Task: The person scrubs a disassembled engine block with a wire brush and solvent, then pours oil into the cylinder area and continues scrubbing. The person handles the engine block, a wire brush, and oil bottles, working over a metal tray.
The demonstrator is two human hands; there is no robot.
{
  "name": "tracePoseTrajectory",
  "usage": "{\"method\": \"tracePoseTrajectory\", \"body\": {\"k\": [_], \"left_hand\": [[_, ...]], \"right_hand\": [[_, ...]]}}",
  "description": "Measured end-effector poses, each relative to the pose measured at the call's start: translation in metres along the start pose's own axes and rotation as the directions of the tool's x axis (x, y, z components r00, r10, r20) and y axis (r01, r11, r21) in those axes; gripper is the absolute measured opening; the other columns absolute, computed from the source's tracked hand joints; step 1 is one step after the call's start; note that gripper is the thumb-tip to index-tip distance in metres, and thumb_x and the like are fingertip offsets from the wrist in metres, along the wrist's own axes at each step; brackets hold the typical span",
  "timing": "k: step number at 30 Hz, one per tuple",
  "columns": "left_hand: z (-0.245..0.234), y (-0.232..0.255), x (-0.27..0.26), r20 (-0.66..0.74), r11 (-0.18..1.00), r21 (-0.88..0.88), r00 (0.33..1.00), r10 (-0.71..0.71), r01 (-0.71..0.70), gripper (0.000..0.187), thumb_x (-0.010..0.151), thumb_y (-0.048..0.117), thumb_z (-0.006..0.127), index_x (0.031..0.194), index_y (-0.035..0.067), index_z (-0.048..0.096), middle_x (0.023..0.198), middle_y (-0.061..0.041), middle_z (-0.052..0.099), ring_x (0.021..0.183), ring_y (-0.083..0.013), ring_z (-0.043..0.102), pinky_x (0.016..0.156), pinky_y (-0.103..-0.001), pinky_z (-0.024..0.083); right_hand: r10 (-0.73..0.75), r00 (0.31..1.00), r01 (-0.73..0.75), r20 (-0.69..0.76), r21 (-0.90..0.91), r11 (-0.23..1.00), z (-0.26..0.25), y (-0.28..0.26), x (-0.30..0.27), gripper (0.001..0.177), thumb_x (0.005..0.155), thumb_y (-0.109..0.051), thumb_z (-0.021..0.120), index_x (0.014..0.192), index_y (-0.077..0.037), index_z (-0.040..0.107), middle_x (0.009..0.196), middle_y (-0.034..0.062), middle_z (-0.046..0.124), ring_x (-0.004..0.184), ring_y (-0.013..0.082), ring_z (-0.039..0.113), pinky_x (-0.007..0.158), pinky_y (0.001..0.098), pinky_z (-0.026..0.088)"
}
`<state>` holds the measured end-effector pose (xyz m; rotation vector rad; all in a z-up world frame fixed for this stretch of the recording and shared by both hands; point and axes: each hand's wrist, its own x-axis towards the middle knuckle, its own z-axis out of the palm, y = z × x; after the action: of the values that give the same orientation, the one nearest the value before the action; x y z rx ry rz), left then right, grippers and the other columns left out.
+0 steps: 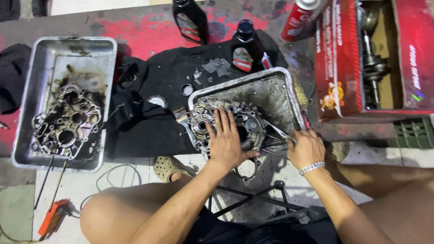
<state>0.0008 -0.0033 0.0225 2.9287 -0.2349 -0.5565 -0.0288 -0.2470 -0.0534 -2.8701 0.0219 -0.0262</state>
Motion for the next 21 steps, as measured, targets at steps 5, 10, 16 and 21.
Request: {"method": "tracePoseTrajectory", "body": {"k": [5,10,16,21], "left_hand": [[-0.006,-0.001,0.002,0.055,0.997,0.077,0.998,-0.001,-0.003,0.148,0.061,0.083,0.076,0.155,-0.012,0.012,0.164,-0.035,0.007,0.152,-0.0474,0.01,0.116,-0.066,0.018],[-0.008,-0.005,0.003,0.077,0.995,0.095,0.997,0.011,-0.019,0.14,0.064,0.074,0.081,0.156,-0.01,0.016,0.163,-0.033,0.012,0.151,-0.0456,0.017,0.114,-0.067,0.023],[-0.013,-0.025,0.004,-0.099,0.981,-0.191,0.994,-0.041,0.022,0.116,0.071,0.058,0.082,0.153,-0.004,0.028,0.158,-0.03,0.028,0.148,-0.0446,0.026,0.113,-0.063,0.029],[-0.013,-0.064,0.006,-0.065,0.933,-0.087,0.933,-0.355,0.349,0.102,0.082,0.062,0.074,0.147,-0.006,0.034,0.149,-0.032,0.038,0.14,-0.0468,0.038,0.103,-0.063,0.041]], "right_hand": [[-0.017,1.0,0.019,-0.016,0.095,0.995,-0.005,-0.015,0.006,0.014,0.085,-0.021,0.073,0.092,-0.009,0.076,0.099,0.013,0.073,0.1,0.037,0.065,0.091,0.0468,0.05],[-0.045,0.999,0.038,0.019,0.277,0.96,-0.011,-0.044,0.015,0.017,0.087,-0.018,0.073,0.097,-0.005,0.075,0.102,0.0145,0.073,0.099,0.0376,0.065,0.089,0.0457,0.051],[-0.014,0.991,-0.033,0.135,0.336,0.941,-0.014,-0.056,0.001,0.031,0.088,-0.024,0.071,0.111,-0.004,0.07,0.104,0.0136,0.075,0.1,0.0326,0.069,0.092,0.0429,0.053],[0.142,0.879,-0.26,0.456,0.209,0.943,-0.002,-0.056,-0.003,0.074,0.085,-0.049,0.072,0.14,-0.002,0.053,0.122,0.0175,0.072,0.109,0.0348,0.07,0.096,0.0426,0.053]]}}
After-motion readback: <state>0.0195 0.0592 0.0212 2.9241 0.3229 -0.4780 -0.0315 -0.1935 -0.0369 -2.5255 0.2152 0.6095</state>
